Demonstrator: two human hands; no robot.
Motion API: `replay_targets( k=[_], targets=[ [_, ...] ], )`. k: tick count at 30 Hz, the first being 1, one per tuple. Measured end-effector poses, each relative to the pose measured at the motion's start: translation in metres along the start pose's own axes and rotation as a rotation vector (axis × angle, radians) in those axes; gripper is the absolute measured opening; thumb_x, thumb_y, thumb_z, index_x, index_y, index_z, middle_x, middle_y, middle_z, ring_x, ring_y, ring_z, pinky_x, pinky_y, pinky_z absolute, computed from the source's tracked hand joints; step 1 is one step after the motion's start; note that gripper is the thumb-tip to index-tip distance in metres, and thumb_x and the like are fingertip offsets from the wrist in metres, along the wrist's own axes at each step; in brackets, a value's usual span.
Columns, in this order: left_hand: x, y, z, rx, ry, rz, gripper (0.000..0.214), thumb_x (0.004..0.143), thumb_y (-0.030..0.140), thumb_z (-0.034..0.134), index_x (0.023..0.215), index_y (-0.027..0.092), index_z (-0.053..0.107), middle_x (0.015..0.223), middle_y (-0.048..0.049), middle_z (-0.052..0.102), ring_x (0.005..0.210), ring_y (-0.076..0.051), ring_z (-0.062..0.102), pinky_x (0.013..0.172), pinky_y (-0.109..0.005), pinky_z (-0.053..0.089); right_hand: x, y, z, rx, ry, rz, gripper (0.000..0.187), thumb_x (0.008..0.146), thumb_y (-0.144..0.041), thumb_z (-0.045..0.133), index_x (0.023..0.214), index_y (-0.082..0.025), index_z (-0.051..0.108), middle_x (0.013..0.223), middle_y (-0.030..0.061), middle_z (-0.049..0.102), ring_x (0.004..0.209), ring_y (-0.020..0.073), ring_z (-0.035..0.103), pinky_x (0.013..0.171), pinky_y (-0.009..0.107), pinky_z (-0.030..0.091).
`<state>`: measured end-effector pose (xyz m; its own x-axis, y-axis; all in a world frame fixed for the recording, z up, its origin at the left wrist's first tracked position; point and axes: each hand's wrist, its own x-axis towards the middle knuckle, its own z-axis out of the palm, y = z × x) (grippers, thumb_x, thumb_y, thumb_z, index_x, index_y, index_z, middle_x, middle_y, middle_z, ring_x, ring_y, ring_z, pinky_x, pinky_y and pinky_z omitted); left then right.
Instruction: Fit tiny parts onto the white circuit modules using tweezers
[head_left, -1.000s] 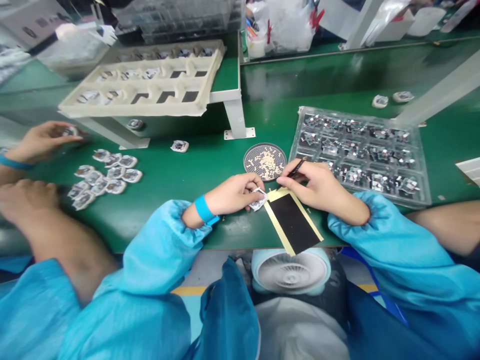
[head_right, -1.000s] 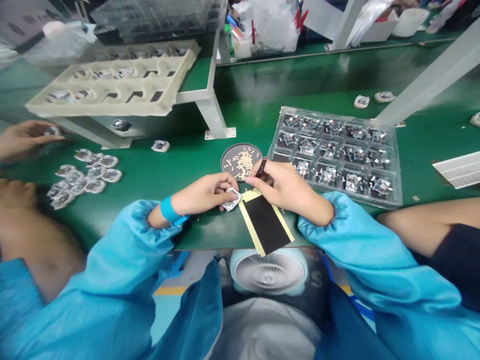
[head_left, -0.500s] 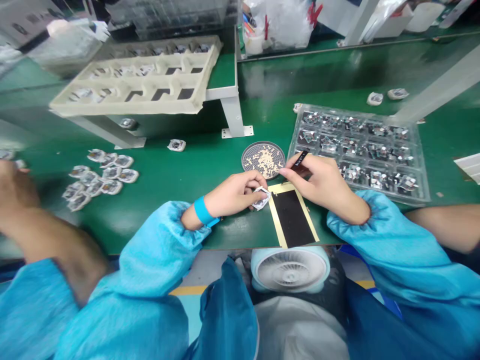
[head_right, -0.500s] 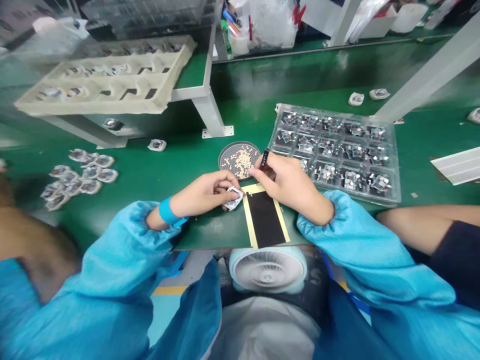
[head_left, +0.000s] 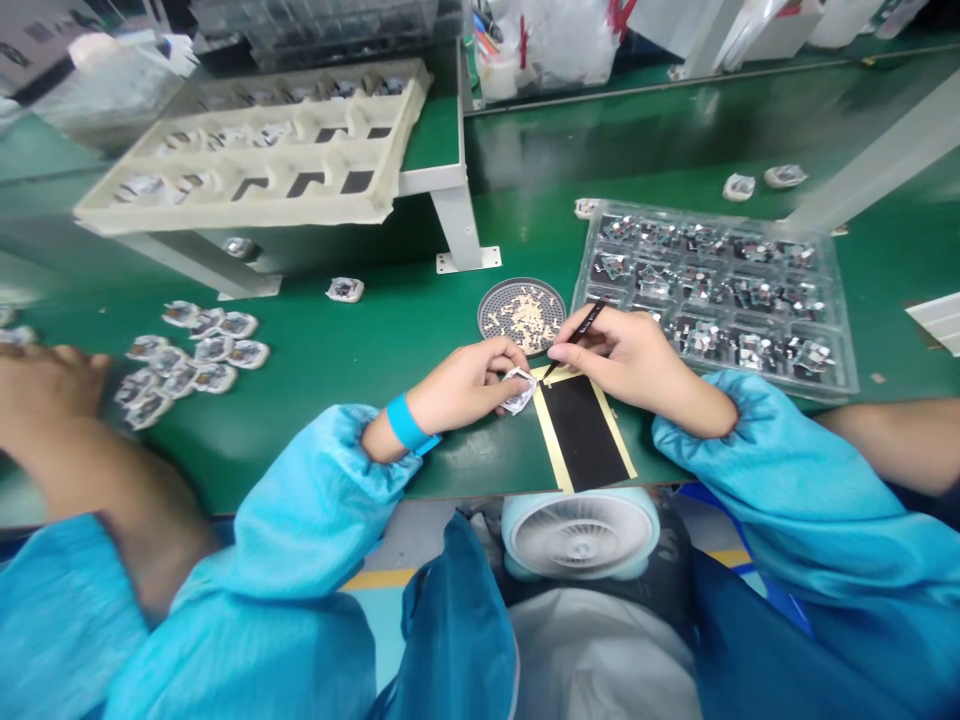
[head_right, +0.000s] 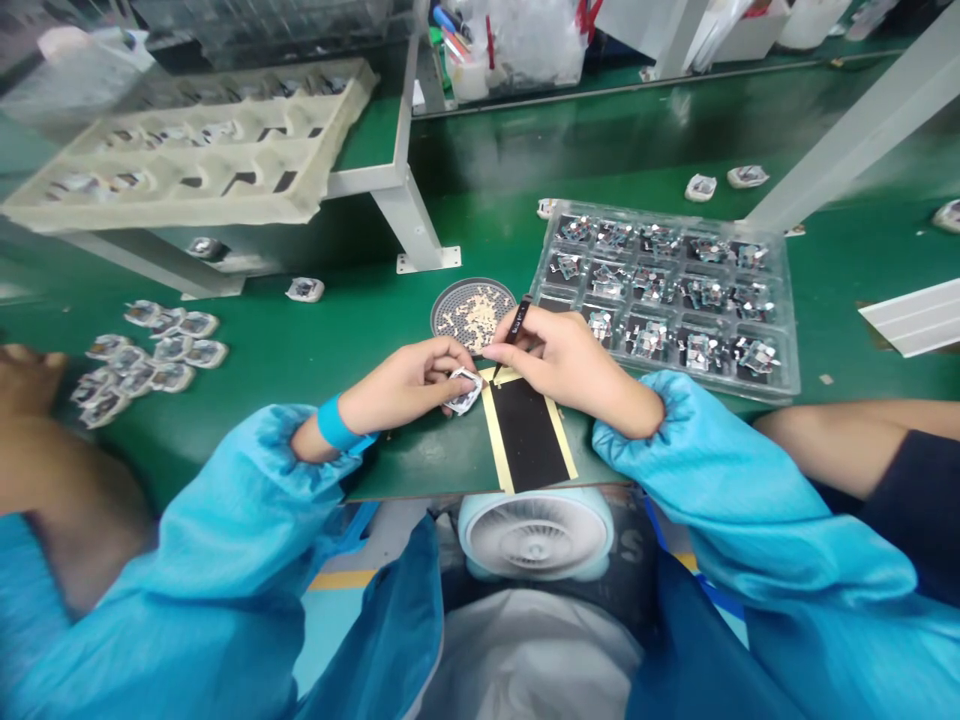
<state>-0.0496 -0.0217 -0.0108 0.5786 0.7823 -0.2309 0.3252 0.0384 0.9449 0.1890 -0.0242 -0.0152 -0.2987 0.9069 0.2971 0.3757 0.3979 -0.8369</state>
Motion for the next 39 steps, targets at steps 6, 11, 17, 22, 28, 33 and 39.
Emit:
replay_targets(
  k=[6, 11, 17, 22, 28, 33, 39],
  targets=[
    [0.001, -0.004, 0.002, -0.025, 0.035, -0.011, 0.019, 0.088, 0.027, 0.072, 0.097, 0.018, 0.059, 0.084, -0.0046, 0.074, 0.064, -0.014, 0.071, 0.055, -0.024, 0.059, 0.0, -0.008, -0.004, 0.124, 0.039, 0.001, 0.018, 0.086, -0.038, 0.08, 0.089, -0.021, 0.072, 0.079, 0.0016, 0.075, 0.067, 0.0166, 0.072, 0.061, 0.028, 0.059],
    [0.005, 0.002, 0.009, -0.212, 0.156, -0.055, 0.02, 0.084, 0.017, 0.074, 0.095, 0.016, 0.058, 0.079, -0.0043, 0.074, 0.064, -0.016, 0.072, 0.058, -0.027, 0.062, -0.004, -0.019, -0.01, 0.119, 0.166, -0.067, 0.013, 0.085, -0.033, 0.081, 0.089, -0.023, 0.074, 0.084, 0.0028, 0.077, 0.073, 0.019, 0.074, 0.065, 0.032, 0.062],
    [0.009, 0.008, 0.018, -0.295, 0.285, -0.098, 0.02, 0.082, 0.01, 0.072, 0.094, 0.016, 0.056, 0.073, -0.0024, 0.074, 0.055, -0.014, 0.072, 0.043, -0.016, 0.05, -0.008, -0.014, -0.008, 0.026, 0.198, -0.255, 0.016, 0.08, -0.019, 0.085, 0.092, -0.024, 0.076, 0.091, 0.0034, 0.08, 0.085, 0.0235, 0.078, 0.076, 0.037, 0.065],
    [0.009, 0.002, 0.019, -0.284, 0.308, -0.068, 0.021, 0.082, 0.013, 0.072, 0.095, 0.017, 0.056, 0.072, -0.0024, 0.075, 0.055, -0.016, 0.073, 0.039, -0.015, 0.046, -0.009, -0.011, -0.004, 0.004, 0.173, -0.336, 0.02, 0.078, -0.015, 0.085, 0.094, -0.024, 0.075, 0.093, 0.0037, 0.081, 0.086, 0.0237, 0.079, 0.079, 0.038, 0.066],
    [0.008, 0.002, 0.02, -0.299, 0.316, -0.065, 0.022, 0.082, 0.014, 0.073, 0.095, 0.017, 0.056, 0.071, -0.002, 0.075, 0.055, -0.016, 0.073, 0.04, -0.016, 0.048, -0.01, -0.009, -0.002, -0.007, 0.185, -0.344, 0.019, 0.079, -0.018, 0.085, 0.094, -0.025, 0.074, 0.092, 0.0028, 0.081, 0.085, 0.0231, 0.079, 0.077, 0.037, 0.066],
    [0.008, 0.002, 0.021, -0.319, 0.317, -0.062, 0.024, 0.081, 0.016, 0.075, 0.094, 0.018, 0.055, 0.071, -0.002, 0.075, 0.055, -0.016, 0.072, 0.041, -0.017, 0.049, -0.011, -0.01, -0.003, -0.034, 0.182, -0.273, 0.013, 0.081, -0.026, 0.084, 0.09, -0.028, 0.074, 0.092, 0.0026, 0.081, 0.086, 0.0247, 0.079, 0.077, 0.04, 0.067],
    [0.009, -0.001, 0.021, -0.325, 0.32, -0.058, 0.025, 0.08, 0.018, 0.077, 0.094, 0.018, 0.056, 0.069, -0.0018, 0.074, 0.055, -0.017, 0.073, 0.042, -0.018, 0.05, -0.011, -0.013, -0.004, -0.068, 0.139, -0.223, 0.01, 0.083, -0.03, 0.082, 0.09, -0.029, 0.075, 0.093, 0.0031, 0.081, 0.087, 0.026, 0.079, 0.08, 0.043, 0.066]
  ],
)
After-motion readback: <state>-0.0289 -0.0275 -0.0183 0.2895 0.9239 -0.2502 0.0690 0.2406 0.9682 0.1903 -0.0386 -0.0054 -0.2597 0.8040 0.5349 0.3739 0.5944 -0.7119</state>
